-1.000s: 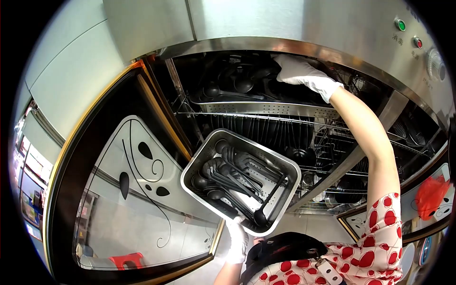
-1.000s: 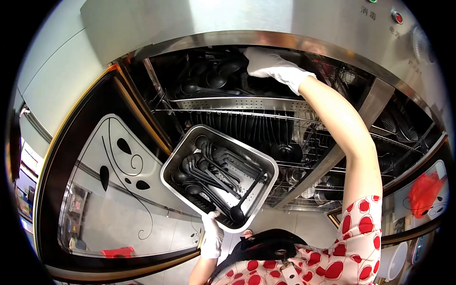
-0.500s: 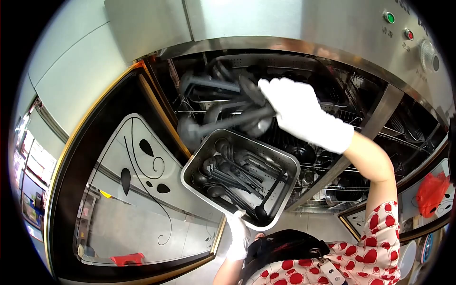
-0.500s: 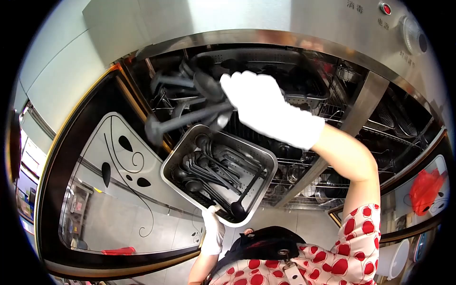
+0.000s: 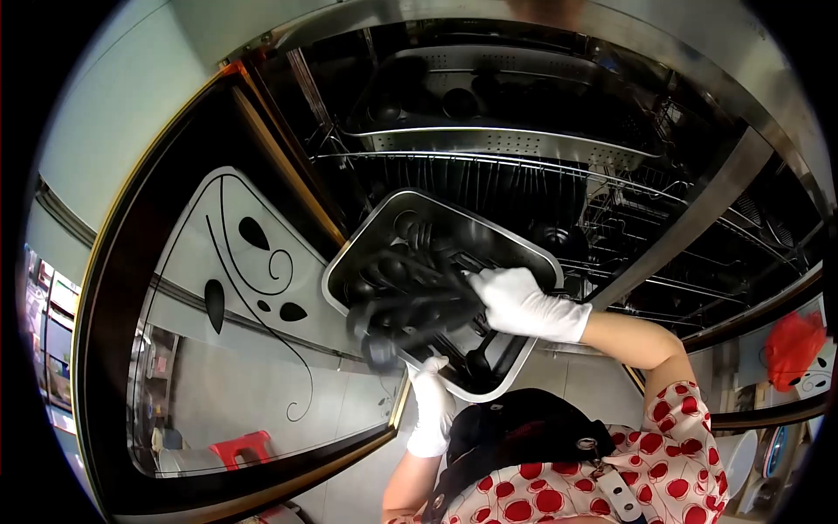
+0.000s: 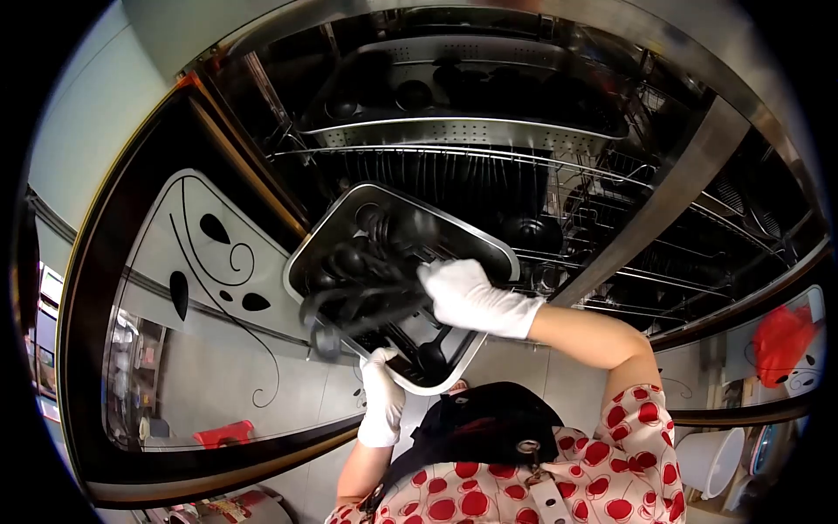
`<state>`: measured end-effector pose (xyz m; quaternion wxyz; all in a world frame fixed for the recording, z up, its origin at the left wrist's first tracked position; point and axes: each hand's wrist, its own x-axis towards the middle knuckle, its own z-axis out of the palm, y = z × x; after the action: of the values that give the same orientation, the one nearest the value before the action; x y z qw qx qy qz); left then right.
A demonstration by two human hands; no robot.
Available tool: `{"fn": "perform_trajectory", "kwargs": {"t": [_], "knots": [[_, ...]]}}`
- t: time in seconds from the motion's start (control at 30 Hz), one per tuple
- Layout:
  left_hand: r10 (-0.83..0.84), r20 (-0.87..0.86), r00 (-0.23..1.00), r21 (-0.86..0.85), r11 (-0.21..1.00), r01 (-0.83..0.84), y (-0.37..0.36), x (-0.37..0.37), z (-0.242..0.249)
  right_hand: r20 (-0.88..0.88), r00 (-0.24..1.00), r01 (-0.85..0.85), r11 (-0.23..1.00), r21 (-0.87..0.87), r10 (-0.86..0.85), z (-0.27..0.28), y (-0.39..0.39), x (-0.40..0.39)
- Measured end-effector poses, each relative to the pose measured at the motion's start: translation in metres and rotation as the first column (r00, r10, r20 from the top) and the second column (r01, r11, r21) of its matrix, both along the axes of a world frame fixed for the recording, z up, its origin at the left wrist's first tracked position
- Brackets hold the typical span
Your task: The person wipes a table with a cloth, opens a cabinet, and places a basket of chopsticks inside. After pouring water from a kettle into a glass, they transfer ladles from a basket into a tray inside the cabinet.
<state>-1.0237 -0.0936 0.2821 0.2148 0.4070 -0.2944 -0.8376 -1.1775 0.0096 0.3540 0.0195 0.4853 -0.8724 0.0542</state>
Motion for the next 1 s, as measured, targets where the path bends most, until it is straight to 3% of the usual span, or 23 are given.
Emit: {"fn": "perform_trajectory", "kwargs": {"t": [0.03,0.1,0.2,0.37,0.4,0.47,0.53,0.67,0.73,0.8,0.87,0.9,0.93,1.0], "knots": [[-0.039,-0.026,0.999,-0.053,0.998,0.037,-0.006,0.000,-0.009,0.174,0.978,0.098,0.991,0.089,-0.113,0.000,-0.001,-0.008],[-0.095,-0.042,0.995,-0.078,0.993,0.092,-0.011,0.001,-0.017,0.358,0.900,0.193,0.964,0.185,-0.249,0.010,-0.008,-0.017],[-0.065,-0.050,0.997,-0.108,0.992,0.059,-0.003,0.000,-0.010,0.602,0.669,0.345,0.900,0.267,-0.435,0.017,-0.021,-0.033],[-0.061,-0.026,0.998,-0.086,0.995,0.058,0.001,-0.006,-0.011,0.725,0.567,0.354,0.910,0.213,-0.391,-0.006,-0.041,-0.039],[-0.069,-0.038,0.997,-0.067,0.996,0.066,0.005,-0.007,-0.006,0.706,0.610,0.364,0.919,0.153,-0.359,-0.012,-0.046,-0.033],[-0.075,-0.048,0.996,-0.048,0.996,0.073,0.009,-0.009,-0.004,0.789,0.513,0.389,0.911,0.137,-0.337,-0.022,-0.061,-0.030],[-0.100,-0.044,0.994,-0.103,0.990,0.095,0.009,-0.010,-0.009,0.691,0.642,0.420,0.907,0.044,-0.331,-0.030,-0.072,-0.013],[-0.056,-0.069,0.996,-0.079,0.996,0.050,0.007,-0.011,-0.010,0.505,0.826,0.276,0.961,0.026,-0.251,-0.041,-0.058,-0.003],[-0.077,-0.053,0.996,-0.059,0.995,0.074,0.008,-0.010,-0.005,0.388,0.904,0.104,0.974,0.202,-0.178,-0.024,-0.040,-0.002],[-0.045,-0.057,0.997,-0.057,0.997,0.042,0.010,-0.011,0.002,0.089,0.995,-0.061,0.968,0.242,0.041,-0.014,-0.020,0.003],[-0.060,-0.124,0.990,-0.051,0.997,0.054,0.007,-0.011,-0.006,0.201,0.979,-0.106,0.945,0.308,0.044,0.028,-0.009,-0.001],[-0.115,-0.142,0.983,-0.059,0.992,0.108,0.005,-0.010,-0.011,0.177,0.980,-0.091,0.996,-0.021,0.093,0.052,0.001,-0.006],[-0.125,-0.110,0.986,-0.079,0.990,0.116,0.003,-0.009,-0.017,0.111,0.984,-0.107,0.966,-0.236,0.136,0.077,0.008,-0.018],[-0.152,-0.073,0.986,-0.140,0.980,0.141,0.004,-0.006,-0.011,-0.074,0.997,-0.032,0.873,-0.486,-0.005,0.132,0.018,-0.044]]}}
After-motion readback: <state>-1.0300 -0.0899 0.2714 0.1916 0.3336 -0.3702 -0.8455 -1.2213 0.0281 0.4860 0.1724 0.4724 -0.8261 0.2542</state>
